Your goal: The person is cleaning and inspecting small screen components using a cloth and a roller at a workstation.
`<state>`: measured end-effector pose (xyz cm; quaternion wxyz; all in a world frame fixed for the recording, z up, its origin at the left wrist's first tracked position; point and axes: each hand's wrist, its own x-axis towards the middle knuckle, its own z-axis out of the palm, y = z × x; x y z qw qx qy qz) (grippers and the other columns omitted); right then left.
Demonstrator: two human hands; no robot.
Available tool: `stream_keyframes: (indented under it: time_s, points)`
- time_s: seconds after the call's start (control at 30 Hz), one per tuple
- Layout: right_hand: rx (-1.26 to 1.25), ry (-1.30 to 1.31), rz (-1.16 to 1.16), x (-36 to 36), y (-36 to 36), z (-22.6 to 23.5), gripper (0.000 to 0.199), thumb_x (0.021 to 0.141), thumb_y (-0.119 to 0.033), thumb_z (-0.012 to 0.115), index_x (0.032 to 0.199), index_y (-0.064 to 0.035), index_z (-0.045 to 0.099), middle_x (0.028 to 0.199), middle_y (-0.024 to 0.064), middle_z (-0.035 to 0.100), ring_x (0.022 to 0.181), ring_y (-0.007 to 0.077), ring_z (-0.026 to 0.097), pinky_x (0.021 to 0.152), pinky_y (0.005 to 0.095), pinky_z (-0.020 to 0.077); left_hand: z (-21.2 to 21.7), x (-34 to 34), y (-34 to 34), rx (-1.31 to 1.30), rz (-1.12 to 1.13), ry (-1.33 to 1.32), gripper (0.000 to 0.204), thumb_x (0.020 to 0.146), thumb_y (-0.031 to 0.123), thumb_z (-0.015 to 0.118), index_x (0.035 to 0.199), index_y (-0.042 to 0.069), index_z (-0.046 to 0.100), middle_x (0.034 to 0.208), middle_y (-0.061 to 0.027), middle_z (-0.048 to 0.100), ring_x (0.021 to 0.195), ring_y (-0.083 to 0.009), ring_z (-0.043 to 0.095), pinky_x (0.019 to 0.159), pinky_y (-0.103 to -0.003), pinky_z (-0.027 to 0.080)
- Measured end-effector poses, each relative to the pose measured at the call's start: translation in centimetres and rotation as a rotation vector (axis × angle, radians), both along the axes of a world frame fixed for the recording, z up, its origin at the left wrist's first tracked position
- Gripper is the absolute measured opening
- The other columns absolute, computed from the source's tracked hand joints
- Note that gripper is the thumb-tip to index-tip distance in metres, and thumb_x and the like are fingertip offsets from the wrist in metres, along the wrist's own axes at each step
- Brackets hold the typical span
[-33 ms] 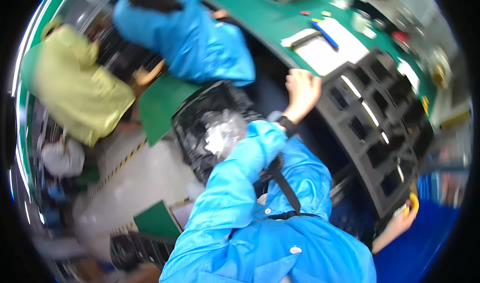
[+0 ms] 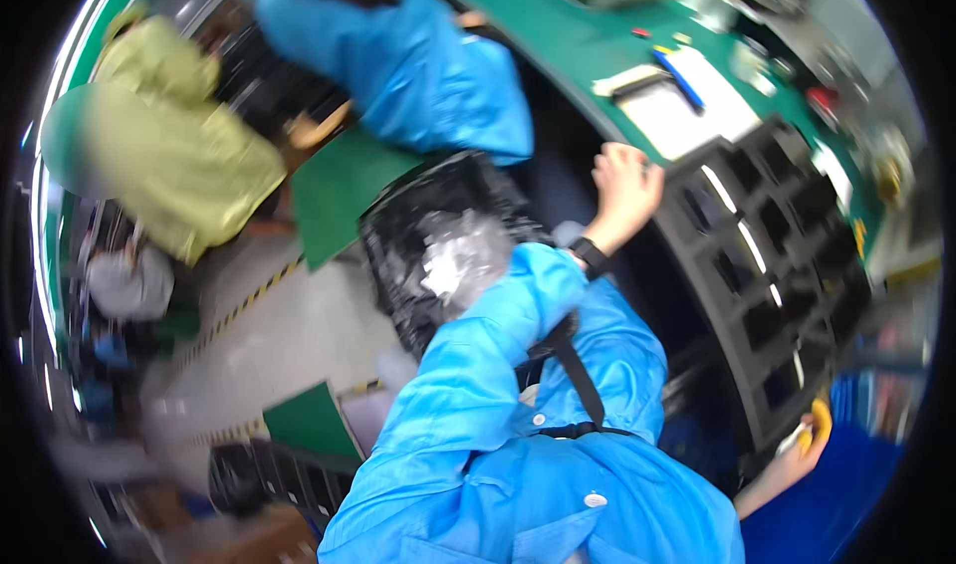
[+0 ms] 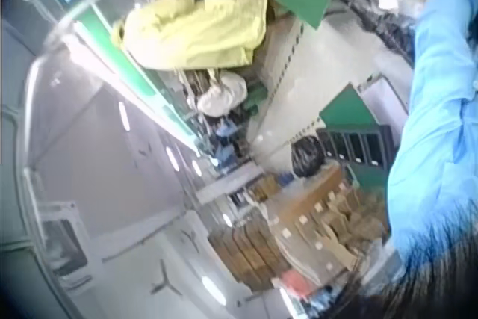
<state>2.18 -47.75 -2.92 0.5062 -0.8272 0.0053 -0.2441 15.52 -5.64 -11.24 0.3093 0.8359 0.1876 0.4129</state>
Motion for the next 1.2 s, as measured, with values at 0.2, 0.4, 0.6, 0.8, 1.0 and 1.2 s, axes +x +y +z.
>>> stream_keyframes:
  time_s: [0.2, 0.4, 0.6, 0.8, 1.0, 1.2]
  points:
    - [0.664, 0.747, 1.093, 0.1, 20.5, 0.9, 0.026, 0.09, -0.014, 0.062, 0.112, -0.0026, 0.054, 0.079, 0.0063, 0.059, 0.052, 0.0065, 0.044, 0.044, 0.0187, 0.0314, 2.8, -18.3, 5.8, -0.304, -0.117, -0.324, 0.022, 0.079, 0.004, 0.065, 0.098, 0.002, 0.055, 0.095, -0.0109, 0.05, 0.087, -0.0241, 0.053, 0.075, -0.032, 0.045]
    - [0.463, 1.864, 2.017, -8.1, 40.2, 1.5, 0.043, 0.083, -0.013, 0.073, 0.119, -0.0003, 0.053, 0.088, 0.0022, 0.054, 0.071, 0.0104, 0.049, 0.058, 0.023, 0.0365, 2.7, -47.4, 5.9, -0.62, 0.899, -0.568, 0.019, 0.093, 0.012, 0.057, 0.11, 0.004, 0.056, 0.101, -0.0028, 0.055, 0.095, -0.0123, 0.051, 0.086, -0.026, 0.042]
    - [-0.011, 2.05, 2.251, -25.8, 49.4, -7.2, 0.048, 0.088, 0.004, 0.053, 0.135, 0.0009, 0.046, 0.116, 0.0084, 0.054, 0.114, 0.0255, 0.056, 0.105, 0.0394, 0.0439, -8.0, -72.0, -8.1, -0.476, 2.148, -0.484, 0.033, 0.092, 0.023, 0.058, 0.113, -0.003, 0.056, 0.112, -0.012, 0.055, 0.099, -0.0223, 0.053, 0.088, -0.037, 0.042]
    - [-0.489, 2.083, 2.115, -35.2, 50.5, -20.5, 0.047, 0.087, 0.005, 0.039, 0.131, -0.0044, 0.053, 0.122, 0.0063, 0.057, 0.089, 0.0139, 0.06, 0.077, 0.0278, 0.0519, -13.0, -78.0, -13.5, -0.646, 1.911, -0.986, 0.054, 0.09, 0.037, 0.062, 0.119, -0.007, 0.058, 0.119, -0.0133, 0.061, 0.111, -0.0214, 0.055, 0.095, -0.034, 0.042]
    - [-0.558, 1.508, 2.289, -41.4, 54.0, -26.5, 0.041, 0.089, 0.001, 0.037, 0.126, -0.0009, 0.055, 0.103, 0.0071, 0.064, 0.064, 0.0126, 0.055, 0.057, 0.0266, 0.0478, -14.9, -74.8, -11.5, -0.874, 1.691, -0.967, 0.052, 0.09, 0.043, 0.056, 0.122, 0.003, 0.057, 0.122, -0.0062, 0.056, 0.115, -0.0183, 0.05, 0.098, -0.035, 0.039]
    - [-0.074, 1.816, 1.544, -41.0, 57.4, -32.0, 0.03, 0.095, -0.004, 0.041, 0.12, -0.0067, 0.056, 0.096, 0.0078, 0.066, 0.065, 0.0141, 0.055, 0.056, 0.0277, 0.0457, -12.4, -68.9, -5.8, -1.344, 1.321, -0.659, 0.061, 0.09, 0.037, 0.058, 0.134, 0.001, 0.034, 0.12, -0.0126, 0.051, 0.107, -0.0239, 0.056, 0.089, -0.041, 0.049]
